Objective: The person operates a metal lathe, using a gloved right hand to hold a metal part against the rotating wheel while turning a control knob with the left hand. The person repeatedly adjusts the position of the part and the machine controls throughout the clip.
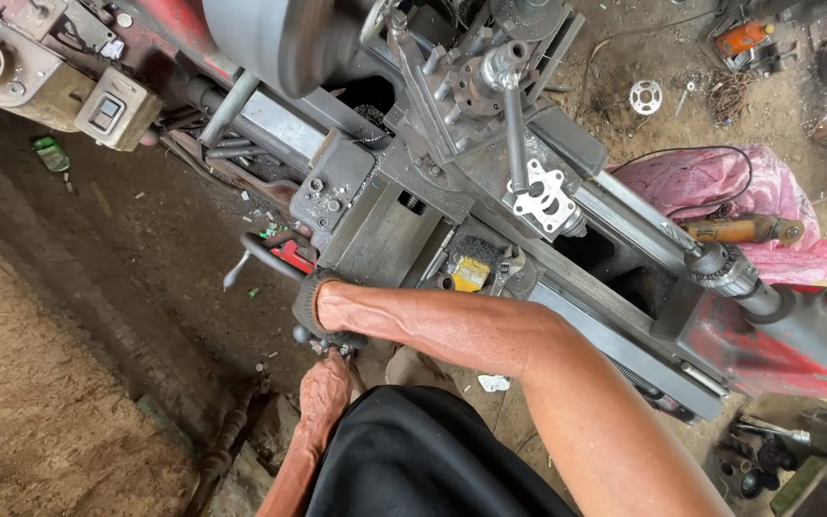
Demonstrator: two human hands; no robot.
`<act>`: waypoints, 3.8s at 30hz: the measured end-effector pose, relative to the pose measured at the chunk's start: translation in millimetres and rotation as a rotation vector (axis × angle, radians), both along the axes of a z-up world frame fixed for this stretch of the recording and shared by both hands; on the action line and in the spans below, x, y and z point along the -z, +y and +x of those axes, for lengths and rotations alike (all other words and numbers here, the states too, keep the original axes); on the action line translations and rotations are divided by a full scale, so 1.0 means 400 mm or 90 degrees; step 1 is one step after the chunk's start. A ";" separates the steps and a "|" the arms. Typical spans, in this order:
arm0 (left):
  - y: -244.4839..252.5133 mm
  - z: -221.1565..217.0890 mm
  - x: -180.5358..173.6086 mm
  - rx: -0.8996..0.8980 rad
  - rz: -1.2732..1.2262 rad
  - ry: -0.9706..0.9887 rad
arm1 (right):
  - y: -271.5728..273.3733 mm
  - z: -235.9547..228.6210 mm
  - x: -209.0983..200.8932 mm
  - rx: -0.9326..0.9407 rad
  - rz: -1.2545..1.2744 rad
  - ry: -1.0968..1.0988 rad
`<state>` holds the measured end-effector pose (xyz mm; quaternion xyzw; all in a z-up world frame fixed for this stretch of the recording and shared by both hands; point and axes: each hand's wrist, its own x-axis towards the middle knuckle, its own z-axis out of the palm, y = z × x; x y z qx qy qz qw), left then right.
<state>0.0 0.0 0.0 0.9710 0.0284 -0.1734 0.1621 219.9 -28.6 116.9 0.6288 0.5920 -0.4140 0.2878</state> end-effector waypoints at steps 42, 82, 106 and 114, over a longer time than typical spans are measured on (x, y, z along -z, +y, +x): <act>0.275 0.226 0.034 -0.300 -1.019 0.690 | -0.257 -0.133 -0.057 0.156 0.904 -0.414; 0.137 0.327 -0.371 -0.249 -0.406 0.365 | -0.214 -0.115 -0.175 0.196 0.470 -0.210; 0.055 0.197 -0.446 -0.288 -0.131 0.091 | -0.168 -0.108 0.111 0.132 0.440 -0.182; 0.042 0.144 -0.305 -0.278 -0.021 -0.066 | -0.152 -0.119 -0.045 0.164 0.523 -0.282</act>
